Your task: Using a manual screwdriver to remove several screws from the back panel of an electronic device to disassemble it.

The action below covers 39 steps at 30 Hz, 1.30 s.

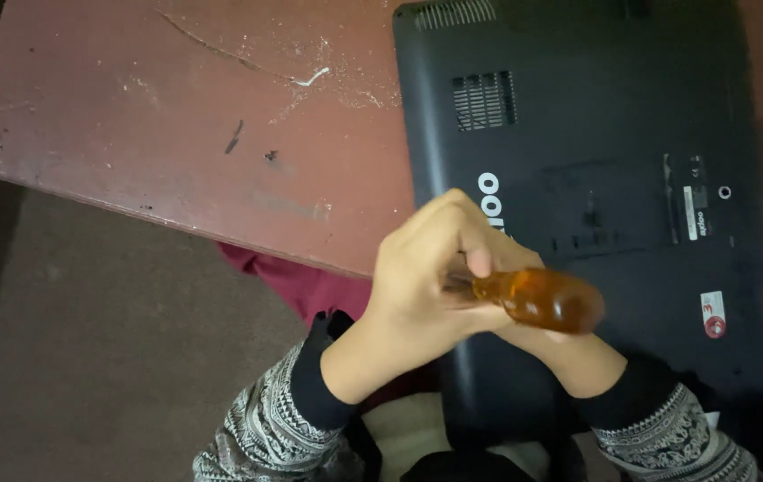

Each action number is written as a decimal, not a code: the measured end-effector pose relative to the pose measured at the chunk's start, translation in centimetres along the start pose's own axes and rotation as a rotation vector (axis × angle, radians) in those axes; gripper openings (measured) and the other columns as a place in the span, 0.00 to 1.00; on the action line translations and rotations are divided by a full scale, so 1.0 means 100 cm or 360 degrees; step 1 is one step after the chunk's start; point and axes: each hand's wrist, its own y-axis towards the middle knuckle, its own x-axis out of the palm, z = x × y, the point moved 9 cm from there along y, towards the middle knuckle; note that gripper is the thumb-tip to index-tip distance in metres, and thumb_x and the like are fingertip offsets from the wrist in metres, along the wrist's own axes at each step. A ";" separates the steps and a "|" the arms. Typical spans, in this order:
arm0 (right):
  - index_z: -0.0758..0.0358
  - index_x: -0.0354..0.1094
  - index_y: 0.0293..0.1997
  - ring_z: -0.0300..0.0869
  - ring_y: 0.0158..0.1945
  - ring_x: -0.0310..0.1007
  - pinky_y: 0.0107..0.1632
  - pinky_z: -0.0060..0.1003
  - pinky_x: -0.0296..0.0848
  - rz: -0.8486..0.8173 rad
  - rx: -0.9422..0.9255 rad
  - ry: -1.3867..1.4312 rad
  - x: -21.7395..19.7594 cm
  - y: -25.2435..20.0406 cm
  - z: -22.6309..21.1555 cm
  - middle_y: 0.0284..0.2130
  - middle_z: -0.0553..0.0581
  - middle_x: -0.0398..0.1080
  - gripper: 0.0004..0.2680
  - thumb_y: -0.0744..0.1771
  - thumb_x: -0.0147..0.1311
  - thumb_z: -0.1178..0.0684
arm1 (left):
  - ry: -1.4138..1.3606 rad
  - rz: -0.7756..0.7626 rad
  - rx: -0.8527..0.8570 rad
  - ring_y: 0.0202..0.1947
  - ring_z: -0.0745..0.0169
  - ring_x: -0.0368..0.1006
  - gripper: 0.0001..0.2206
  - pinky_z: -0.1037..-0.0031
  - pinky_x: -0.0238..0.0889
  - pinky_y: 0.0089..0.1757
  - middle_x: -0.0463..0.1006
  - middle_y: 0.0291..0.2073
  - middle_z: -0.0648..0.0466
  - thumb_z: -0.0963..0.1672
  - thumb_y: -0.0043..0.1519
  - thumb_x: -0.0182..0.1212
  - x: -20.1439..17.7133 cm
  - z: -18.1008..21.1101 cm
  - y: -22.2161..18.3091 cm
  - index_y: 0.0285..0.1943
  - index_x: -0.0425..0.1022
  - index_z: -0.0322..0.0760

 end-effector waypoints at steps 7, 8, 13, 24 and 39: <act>0.49 0.54 0.26 0.30 0.26 0.57 0.29 0.31 0.57 -0.0029 -0.0297 0.0117 0.031 -0.012 0.041 0.23 0.42 0.54 0.11 0.69 0.47 0.48 | 0.0174 -0.0401 -0.0172 0.58 0.58 0.74 0.32 0.66 0.66 0.62 0.76 0.53 0.56 0.56 0.52 0.68 0.003 -0.005 -0.013 0.62 0.65 0.44; 0.49 0.54 0.27 0.30 0.25 0.57 0.29 0.31 0.57 -0.0035 -0.0338 0.0133 0.035 -0.014 0.048 0.23 0.42 0.54 0.11 0.70 0.46 0.47 | 0.0218 -0.0434 -0.0208 0.60 0.59 0.75 0.28 0.66 0.65 0.65 0.78 0.54 0.57 0.54 0.59 0.67 0.001 -0.007 -0.015 0.65 0.67 0.43; 0.55 0.57 0.28 0.36 0.23 0.58 0.30 0.35 0.59 0.0175 -0.0699 -0.0117 0.015 -0.030 -0.012 0.21 0.47 0.56 0.09 0.70 0.44 0.54 | 0.0333 -0.0607 -0.0083 0.54 0.57 0.76 0.09 0.64 0.62 0.58 0.78 0.49 0.55 0.45 0.70 0.56 -0.006 -0.009 -0.020 0.55 0.75 0.41; 0.58 0.65 0.35 0.35 0.32 0.68 0.35 0.33 0.69 0.0071 -0.0456 0.0448 -0.008 -0.026 -0.061 0.29 0.48 0.65 0.04 0.69 0.52 0.55 | 0.0522 -0.0457 -0.0070 0.46 0.62 0.75 0.10 0.66 0.56 0.54 0.77 0.40 0.62 0.40 0.62 0.67 -0.008 -0.016 -0.021 0.40 0.67 0.47; 0.58 0.55 0.24 0.37 0.21 0.55 0.26 0.35 0.57 0.0516 -0.0842 -0.0245 -0.015 -0.041 -0.057 0.19 0.49 0.55 0.11 0.67 0.44 0.65 | 0.0550 -0.0475 0.0055 0.43 0.61 0.71 0.03 0.64 0.59 0.52 0.73 0.40 0.59 0.41 0.67 0.64 -0.003 -0.016 -0.029 0.47 0.77 0.43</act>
